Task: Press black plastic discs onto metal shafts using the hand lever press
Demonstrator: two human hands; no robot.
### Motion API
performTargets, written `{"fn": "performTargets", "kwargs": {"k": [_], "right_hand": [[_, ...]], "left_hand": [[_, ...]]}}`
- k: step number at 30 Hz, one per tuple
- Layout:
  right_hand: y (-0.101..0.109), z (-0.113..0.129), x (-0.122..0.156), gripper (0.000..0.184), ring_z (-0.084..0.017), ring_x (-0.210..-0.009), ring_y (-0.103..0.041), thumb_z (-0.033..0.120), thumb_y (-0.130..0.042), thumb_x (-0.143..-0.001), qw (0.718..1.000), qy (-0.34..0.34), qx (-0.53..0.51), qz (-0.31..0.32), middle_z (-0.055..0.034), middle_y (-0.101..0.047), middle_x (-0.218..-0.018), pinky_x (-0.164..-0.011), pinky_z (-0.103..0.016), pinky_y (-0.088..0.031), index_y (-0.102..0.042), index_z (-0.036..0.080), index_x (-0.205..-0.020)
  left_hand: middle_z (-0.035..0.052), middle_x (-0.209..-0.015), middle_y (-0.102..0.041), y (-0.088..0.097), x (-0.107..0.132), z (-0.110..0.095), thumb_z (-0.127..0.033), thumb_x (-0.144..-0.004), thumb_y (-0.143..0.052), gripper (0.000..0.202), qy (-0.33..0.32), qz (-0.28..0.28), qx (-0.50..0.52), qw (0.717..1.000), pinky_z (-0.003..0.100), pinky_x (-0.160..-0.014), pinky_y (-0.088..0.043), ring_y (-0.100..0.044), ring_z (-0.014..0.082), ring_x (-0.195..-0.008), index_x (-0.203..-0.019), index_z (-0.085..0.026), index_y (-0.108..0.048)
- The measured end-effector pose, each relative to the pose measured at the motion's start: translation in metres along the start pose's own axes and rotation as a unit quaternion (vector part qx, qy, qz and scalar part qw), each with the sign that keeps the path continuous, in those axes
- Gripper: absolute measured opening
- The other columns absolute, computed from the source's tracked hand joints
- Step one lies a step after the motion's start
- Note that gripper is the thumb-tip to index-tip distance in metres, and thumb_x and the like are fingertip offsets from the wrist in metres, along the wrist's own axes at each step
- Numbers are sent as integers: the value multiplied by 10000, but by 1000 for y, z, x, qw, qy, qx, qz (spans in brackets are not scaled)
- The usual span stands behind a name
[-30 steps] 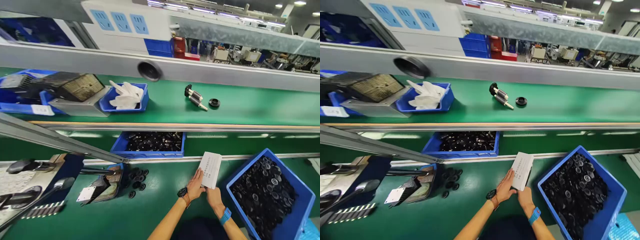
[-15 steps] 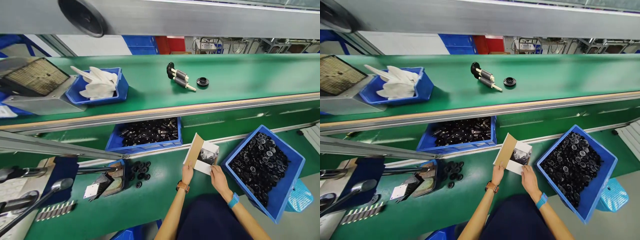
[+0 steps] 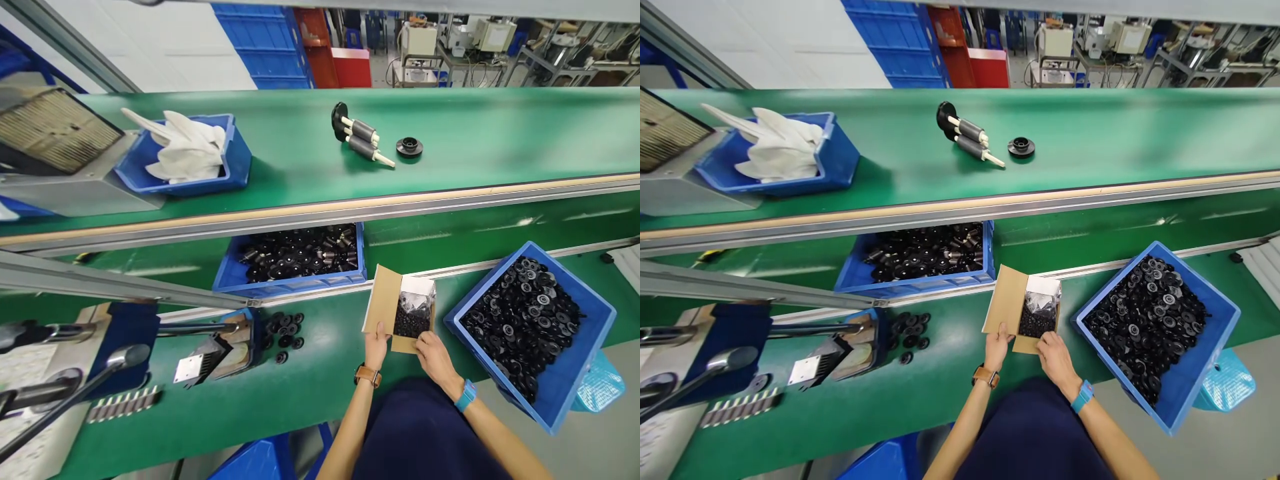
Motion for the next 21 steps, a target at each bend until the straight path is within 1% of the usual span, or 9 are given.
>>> {"fn": "performTargets", "kwargs": {"k": [3, 6, 10, 12, 13, 15, 16, 18, 21], "right_hand": [[-4, -3, 8, 204, -196, -953, -512, 64, -543, -937, 1000, 2, -16, 2, -60, -577, -995, -851, -316, -424, -698, 181, -1000], [-4, -6, 8, 169, -193, -961, -532, 153, -568, -970, 999, -1, -39, -3, -55, -586, -991, -876, -311, -444, -713, 207, -1037], [-2, -17, -2, 223, -218, -1092, -542, 320, -530, -1017, 993, -77, -64, -56, -82, -589, -1110, -988, -327, -447, -706, 201, -1085], [-2, -29, -10, 328, -250, -1218, -506, 321, -503, -1016, 982, -149, -70, -90, -124, -541, -1271, -1067, -356, -417, -616, 167, -1282], [-4, -37, -15, 427, -262, -1255, -496, 310, -510, -1005, 975, -185, -75, -99, -147, -498, -1350, -1081, -367, -413, -522, 149, -1399], [-12, -54, -24, 609, -276, -1253, -525, 296, -554, -969, 960, -249, -92, -91, -190, -456, -1417, -1051, -374, -443, -358, 116, -1517], [-17, -62, -29, 615, -273, -1199, -570, 300, -572, -959, 953, -275, -104, -73, -200, -494, -1382, -1009, -373, -471, -368, 99, -1503], [-29, -77, -36, 448, -232, -982, -662, 329, -556, -982, 938, -319, -134, -22, -163, -633, -1154, -883, -358, -526, -516, 78, -1351], [-42, -88, -41, 309, -136, -613, -622, 351, -448, -1049, 915, -359, -181, 42, -38, -644, -783, -660, -284, -531, -603, 92, -1117]], "left_hand": [[200, -855, -748, 1, 0, 5, -736, -887, -511, 739, 12, 4, 1, 1000, 414, -847, -604, -745, 326, -906, -973, -32, -719], [202, -885, -749, 1, -1, 7, -726, -892, -512, 731, 12, 8, 1, 1000, 426, -858, -600, -742, 328, -926, -1000, -33, -717], [208, -1026, -745, 2, -2, 5, -659, -924, -526, 661, 1, 13, 1, 1000, 419, -892, -595, -734, 310, -974, -1094, -46, -703], [217, -1097, -730, 2, -1, 3, -626, -938, -525, 632, -6, 16, -4, 1000, 417, -919, -585, -722, 309, -1025, -1138, -50, -693], [220, -1121, -723, 2, 0, 2, -612, -941, -527, 620, -9, 18, -8, 1000, 417, -937, -577, -713, 312, -1055, -1153, -52, -689], [222, -1137, -718, 1, 1, -1, -588, -937, -542, 597, -17, 25, -19, 999, 416, -980, -555, -692, 317, -1111, -1162, -55, -691], [221, -1125, -722, 0, 2, -3, -579, -930, -555, 586, -20, 30, -26, 999, 412, -996, -545, -684, 319, -1129, -1153, -56, -697], [221, -1075, -733, -2, 4, -7, -568, -908, -583, 566, -28, 39, -39, 998, 403, -1006, -534, -681, 327, -1132, -1109, -55, -715], [229, -1002, -741, -7, 7, -17, -560, -883, -599, 544, -45, 44, -58, 996, 398, -972, -541, -698, 345, -1076, -1029, -55, -738]]}}
Point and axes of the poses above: each hand's wrist, its own x-axis away from the middle knuckle, its own y-axis out of the back of the hand, z = x × y, the point moved 3 cm from there along -x, towards the middle knuckle
